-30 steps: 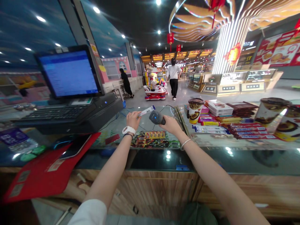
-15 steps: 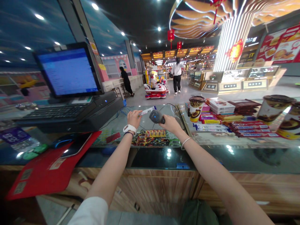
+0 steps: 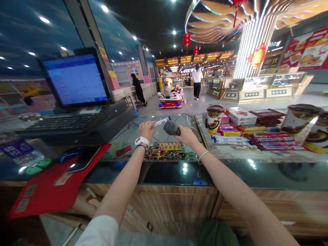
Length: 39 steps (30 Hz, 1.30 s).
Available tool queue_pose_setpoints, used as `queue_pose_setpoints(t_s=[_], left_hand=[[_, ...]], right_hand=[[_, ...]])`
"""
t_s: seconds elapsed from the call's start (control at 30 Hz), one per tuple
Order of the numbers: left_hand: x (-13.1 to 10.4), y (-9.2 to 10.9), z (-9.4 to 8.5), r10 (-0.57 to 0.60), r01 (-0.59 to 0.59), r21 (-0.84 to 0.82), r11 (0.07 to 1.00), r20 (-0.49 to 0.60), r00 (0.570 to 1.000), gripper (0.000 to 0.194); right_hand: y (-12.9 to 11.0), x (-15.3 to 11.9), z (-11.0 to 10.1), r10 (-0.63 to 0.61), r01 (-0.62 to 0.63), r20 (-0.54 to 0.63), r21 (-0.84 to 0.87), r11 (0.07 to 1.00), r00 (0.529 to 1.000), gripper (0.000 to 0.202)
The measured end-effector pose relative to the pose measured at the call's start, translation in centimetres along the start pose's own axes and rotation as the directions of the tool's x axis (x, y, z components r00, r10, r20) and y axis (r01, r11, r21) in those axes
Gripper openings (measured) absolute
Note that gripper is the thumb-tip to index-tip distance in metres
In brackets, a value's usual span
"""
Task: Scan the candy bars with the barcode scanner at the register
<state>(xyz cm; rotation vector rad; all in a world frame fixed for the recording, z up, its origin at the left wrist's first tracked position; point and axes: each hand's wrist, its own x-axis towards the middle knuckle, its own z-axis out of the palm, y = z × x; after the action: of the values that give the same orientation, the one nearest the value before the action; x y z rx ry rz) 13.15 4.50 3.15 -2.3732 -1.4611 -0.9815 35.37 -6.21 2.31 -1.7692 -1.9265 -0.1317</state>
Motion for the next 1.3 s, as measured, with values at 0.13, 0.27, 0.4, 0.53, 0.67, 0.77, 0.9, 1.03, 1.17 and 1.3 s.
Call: queue_pose_setpoints(t_s=[0.13,0.27,0.4,0.53,0.67,0.77,0.9,1.03,1.17,1.3], left_hand=[[-0.1,0.0,0.0,-0.001,0.001,0.004,1.0,0.006,1.0,0.032],[-0.3,-0.3,0.0,-0.023,0.023,0.004,1.0,0.019,1.0,0.031],[-0.4,-0.7,0.2,-0.034,0.034,0.001,0.999,0.029,0.999,0.032],[-0.3,-1.2,0.6,-0.051,0.051,0.001,0.999,0.04,0.998,0.031],[-0.2,-1.7,0.9,-0.058,0.056,0.021,0.998,0.065,0.996,0.029],[-0.3,-1.8,0.9,-0.096,0.091,0.055,0.994,0.086,0.992,0.023],[-0.5,-1.6,0.7,-0.127,0.115,0.115,0.987,0.105,0.986,0.017],[-0.5,-1.4,0.8,-0.119,0.101,0.137,0.985,0.126,0.985,0.017],[-0.3,-1.8,1.2,-0.149,0.129,0.159,0.979,0.125,0.981,0.017],[-0.5,-2.9,1.1,-0.225,0.2,0.186,0.962,0.126,0.966,0.018]], right_hand=[[0.1,-0.2,0.1,-0.022,0.022,-0.011,0.025,0.999,1.0,0.025],[0.0,-0.5,0.3,-0.084,0.081,0.043,0.068,0.994,0.996,0.041],[0.2,-0.4,1.2,-0.179,0.168,0.106,0.106,0.98,0.978,0.051],[0.7,-0.2,2.0,-0.277,0.261,0.153,0.115,0.958,0.949,0.051],[1.1,0.0,2.4,-0.32,0.308,0.193,0.09,0.947,0.928,0.051],[1.4,0.2,2.8,-0.325,0.313,0.189,0.089,0.946,0.927,0.051],[1.6,0.4,3.3,-0.324,0.312,0.176,0.092,0.946,0.93,0.052],[1.4,0.3,3.2,-0.308,0.3,0.178,0.069,0.951,0.935,0.052],[0.9,0.1,2.9,-0.289,0.286,0.199,0.045,0.957,0.936,0.053],[0.4,-0.1,2.8,-0.283,0.278,0.192,0.052,0.959,0.94,0.055]])
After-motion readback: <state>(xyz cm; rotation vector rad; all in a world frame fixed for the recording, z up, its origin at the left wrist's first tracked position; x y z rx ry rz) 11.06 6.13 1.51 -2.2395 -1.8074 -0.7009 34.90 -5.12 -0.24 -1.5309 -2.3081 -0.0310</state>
